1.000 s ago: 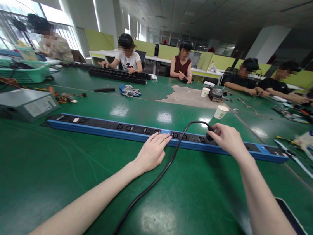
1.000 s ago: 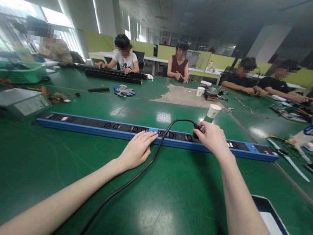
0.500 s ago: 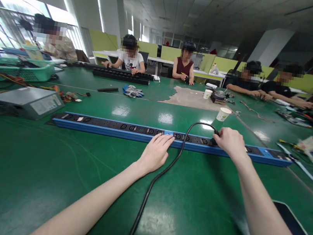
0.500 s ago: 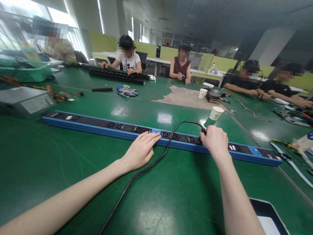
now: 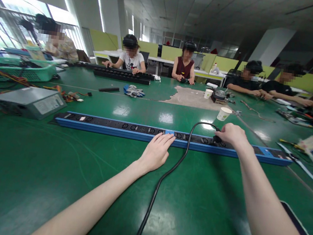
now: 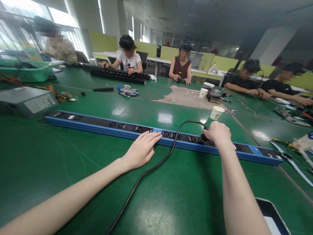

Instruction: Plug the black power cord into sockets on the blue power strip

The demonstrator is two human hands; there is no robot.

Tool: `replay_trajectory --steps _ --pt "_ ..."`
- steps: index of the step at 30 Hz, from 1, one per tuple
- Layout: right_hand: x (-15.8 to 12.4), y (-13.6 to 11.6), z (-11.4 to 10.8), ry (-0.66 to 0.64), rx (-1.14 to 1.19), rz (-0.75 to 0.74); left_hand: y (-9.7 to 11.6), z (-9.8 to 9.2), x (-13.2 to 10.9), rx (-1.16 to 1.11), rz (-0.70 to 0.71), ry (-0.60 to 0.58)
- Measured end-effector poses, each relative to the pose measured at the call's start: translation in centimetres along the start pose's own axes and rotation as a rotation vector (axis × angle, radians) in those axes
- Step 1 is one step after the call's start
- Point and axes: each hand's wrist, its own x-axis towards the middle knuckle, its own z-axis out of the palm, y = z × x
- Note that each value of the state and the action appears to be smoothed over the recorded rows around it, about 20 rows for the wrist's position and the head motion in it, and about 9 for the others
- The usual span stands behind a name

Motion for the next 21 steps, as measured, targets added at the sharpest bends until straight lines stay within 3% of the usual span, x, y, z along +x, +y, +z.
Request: replay_trajectory --steps 4,12,21 --pt "-1.0 -0.1 0.6 -0.01 0.01 0.02 -0.1 0.1 0.0 0.003 -0.002 -0.002" --pt "-0.9 -3.0 0.2 0.021 -0.028 -0.002 0.2 0.1 0.2 0.011 -0.011 -0.007" --pt "-3.1 -0.6 0.7 0.011 0.068 -0.103 0.3 0.2 0.3 0.019 -0.009 0.006"
